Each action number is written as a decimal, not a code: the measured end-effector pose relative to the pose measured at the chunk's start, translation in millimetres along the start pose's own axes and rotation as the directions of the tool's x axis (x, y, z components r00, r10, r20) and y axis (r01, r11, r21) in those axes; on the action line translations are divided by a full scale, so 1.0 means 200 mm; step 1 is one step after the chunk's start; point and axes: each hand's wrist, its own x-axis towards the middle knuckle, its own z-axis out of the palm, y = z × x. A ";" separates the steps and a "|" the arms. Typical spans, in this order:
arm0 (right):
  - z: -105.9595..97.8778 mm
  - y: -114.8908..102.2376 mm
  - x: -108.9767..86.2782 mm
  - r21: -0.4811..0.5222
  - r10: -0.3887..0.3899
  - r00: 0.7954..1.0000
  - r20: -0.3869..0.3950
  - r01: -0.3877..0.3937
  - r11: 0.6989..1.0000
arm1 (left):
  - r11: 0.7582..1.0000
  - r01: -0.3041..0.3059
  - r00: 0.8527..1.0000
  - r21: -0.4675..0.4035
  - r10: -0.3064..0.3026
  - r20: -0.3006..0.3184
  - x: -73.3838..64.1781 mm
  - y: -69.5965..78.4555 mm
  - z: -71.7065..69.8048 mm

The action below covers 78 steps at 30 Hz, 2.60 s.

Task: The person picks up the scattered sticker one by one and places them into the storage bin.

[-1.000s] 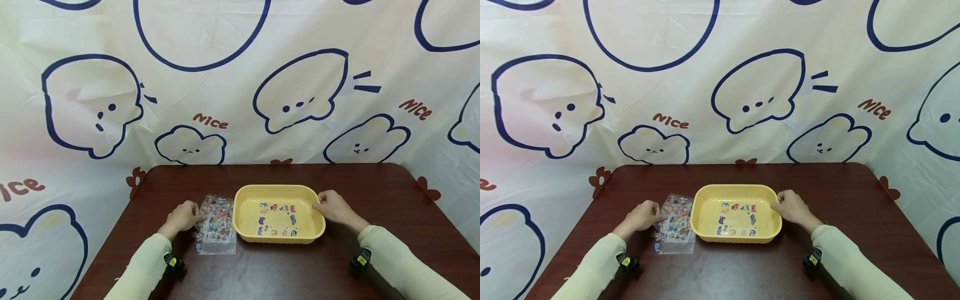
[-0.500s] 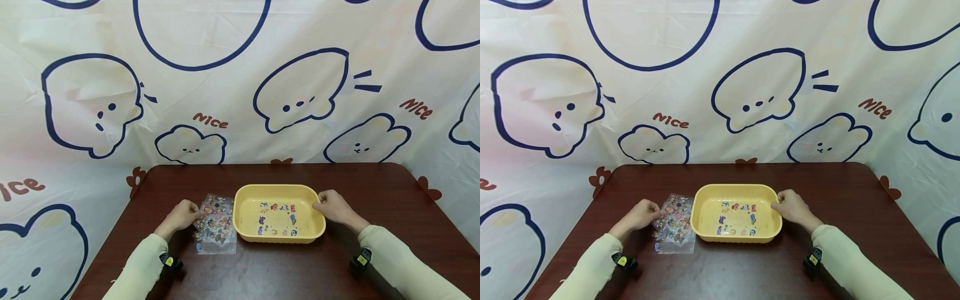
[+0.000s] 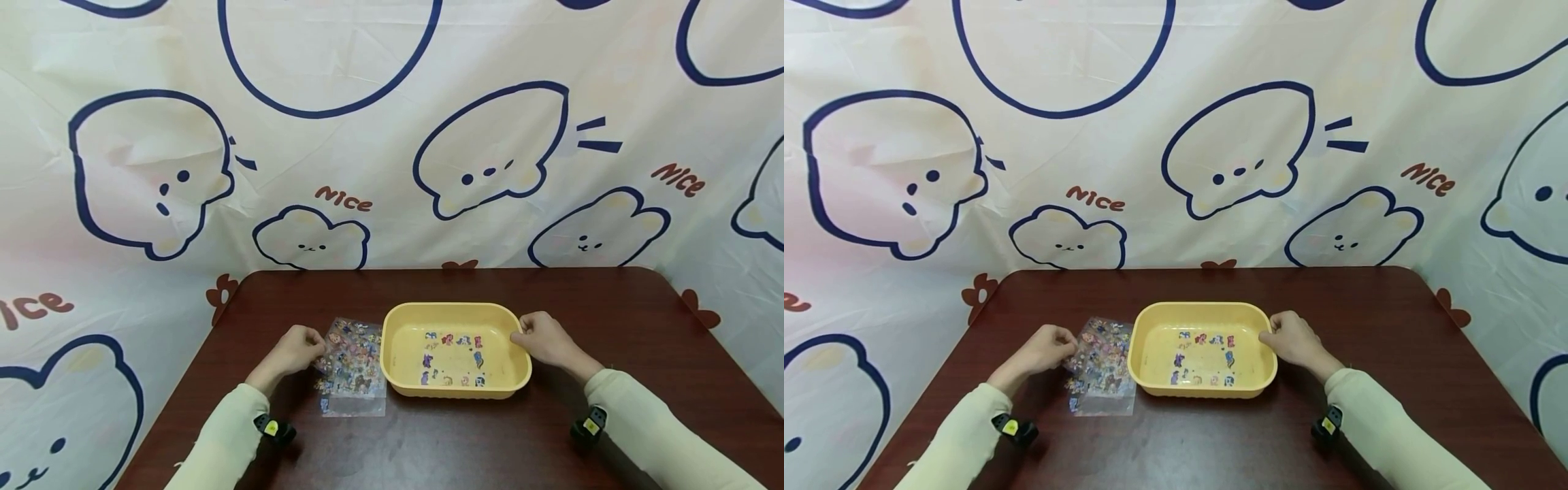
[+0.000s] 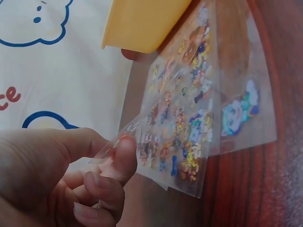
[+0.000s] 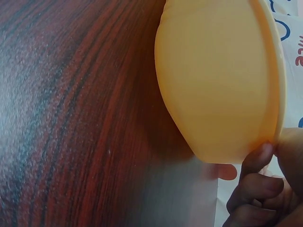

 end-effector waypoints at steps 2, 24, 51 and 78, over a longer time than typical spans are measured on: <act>0.00 0.00 0.00 0.001 0.002 1.000 0.000 -0.002 1.000 | 1.000 0.001 1.000 -0.018 -0.001 0.000 0.00 0.00 -0.01; 0.00 0.00 0.00 0.015 0.010 1.000 0.005 -0.010 1.000 | 0.997 -0.012 1.000 -0.080 0.010 -0.026 -0.01 0.03 -0.06; 0.01 0.01 0.00 0.021 -0.005 1.000 -0.012 0.005 1.000 | 0.988 -0.091 0.993 -0.123 0.081 -0.081 -0.04 0.07 -0.13; 0.01 0.01 -0.01 0.040 -0.007 1.000 -0.015 0.008 0.999 | 0.987 -0.116 0.989 -0.112 0.104 -0.109 -0.08 0.15 -0.18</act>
